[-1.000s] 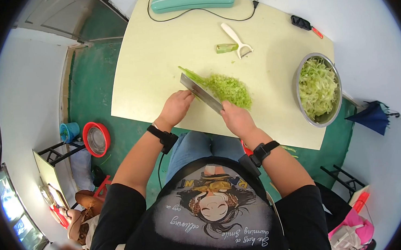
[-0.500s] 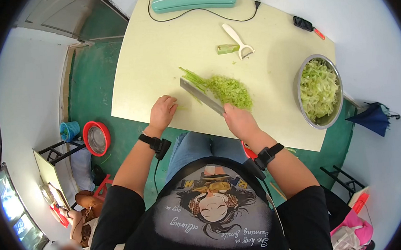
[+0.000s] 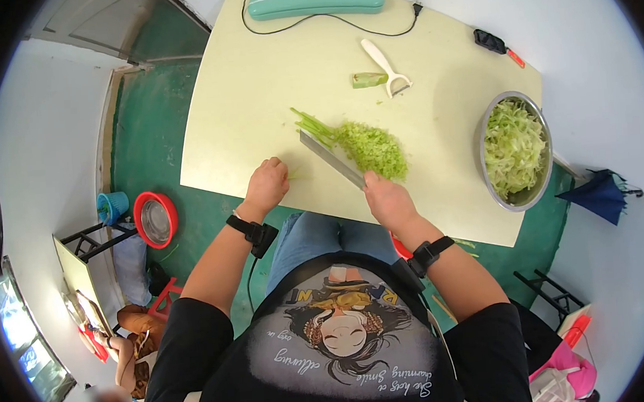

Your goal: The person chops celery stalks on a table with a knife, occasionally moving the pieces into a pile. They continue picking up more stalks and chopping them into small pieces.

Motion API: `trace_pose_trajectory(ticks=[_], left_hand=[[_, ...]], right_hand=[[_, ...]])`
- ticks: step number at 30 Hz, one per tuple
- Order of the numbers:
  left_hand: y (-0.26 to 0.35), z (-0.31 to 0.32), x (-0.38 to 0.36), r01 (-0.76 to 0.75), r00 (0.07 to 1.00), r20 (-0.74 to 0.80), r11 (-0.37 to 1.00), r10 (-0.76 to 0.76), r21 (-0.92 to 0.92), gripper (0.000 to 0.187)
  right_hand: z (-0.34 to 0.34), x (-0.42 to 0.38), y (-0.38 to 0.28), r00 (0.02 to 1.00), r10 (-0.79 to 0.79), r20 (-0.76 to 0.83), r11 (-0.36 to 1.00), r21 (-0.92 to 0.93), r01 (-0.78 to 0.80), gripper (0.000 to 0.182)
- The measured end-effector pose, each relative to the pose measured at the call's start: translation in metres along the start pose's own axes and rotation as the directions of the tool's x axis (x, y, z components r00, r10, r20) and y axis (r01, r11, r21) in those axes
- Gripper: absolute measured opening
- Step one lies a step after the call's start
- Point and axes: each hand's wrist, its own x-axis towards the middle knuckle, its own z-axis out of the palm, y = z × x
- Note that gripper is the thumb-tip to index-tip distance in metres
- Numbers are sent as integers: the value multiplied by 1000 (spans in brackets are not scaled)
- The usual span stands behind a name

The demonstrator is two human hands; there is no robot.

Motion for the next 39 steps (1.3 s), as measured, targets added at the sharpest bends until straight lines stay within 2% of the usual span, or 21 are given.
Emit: trace_pose_trajectory(ticks=[3,5,9,11,12,14,15,17,21,23,26,27,29,33,36,39], left_hand=[[2,-9,0,29,997,-73,998,-32,-47,7],[4,-19,-2,143,989,56,972,-135,-188,8],[10,-26,13,104,988,135,962,-71,-254,9],[14,-29,27,137,950,305,967,-67,-215,6],[14,-24,33,134,951,303,967,-64,-218,6],[12,-12,42,114,982,160,988,-97,-100,5],[12,-7,45,112,983,159,988,-95,-103,5],[9,2,48,86,972,-212,992,-105,-95,7],[12,0,37,94,981,-157,985,-117,-145,7],[15,2,27,29,997,-70,987,-40,-155,7],[17,10,22,39,997,-59,991,-47,-131,9],[18,10,22,42,997,-58,990,-50,-133,9],[17,11,22,-92,969,-244,977,42,-195,13],[18,5,19,-67,980,-196,978,27,-199,16],[19,5,13,-92,982,-176,988,69,-122,19],[20,9,10,-128,982,-144,991,121,-40,23]], right_hand=[[-2,-5,-1,1000,7,4,1000,5,-7,15],[-2,-8,-2,999,34,31,999,23,-35,15],[2,-10,-1,1000,19,-3,999,43,-19,15],[3,-11,-1,999,22,-50,999,44,-20,15],[2,-11,-2,998,24,-51,999,40,-22,15],[0,-11,-4,996,23,-84,997,71,-17,16],[-1,-12,-5,996,24,-85,998,67,-18,16],[-3,-12,-7,998,52,-45,997,58,-49,15],[-2,-14,-5,999,50,-12,998,47,-49,15],[0,-14,-3,999,36,3,999,23,-36,15],[2,-15,-4,999,37,20,999,1,-37,15],[3,-16,-3,999,36,23,999,0,-36,15],[5,-16,-3,999,-21,-27,1000,-17,21,13],[3,-13,-5,998,-43,-37,998,-43,41,11],[1,-10,-9,1000,-26,3,999,-38,26,14],[-1,-5,-10,995,-97,15,991,-90,98,11]])
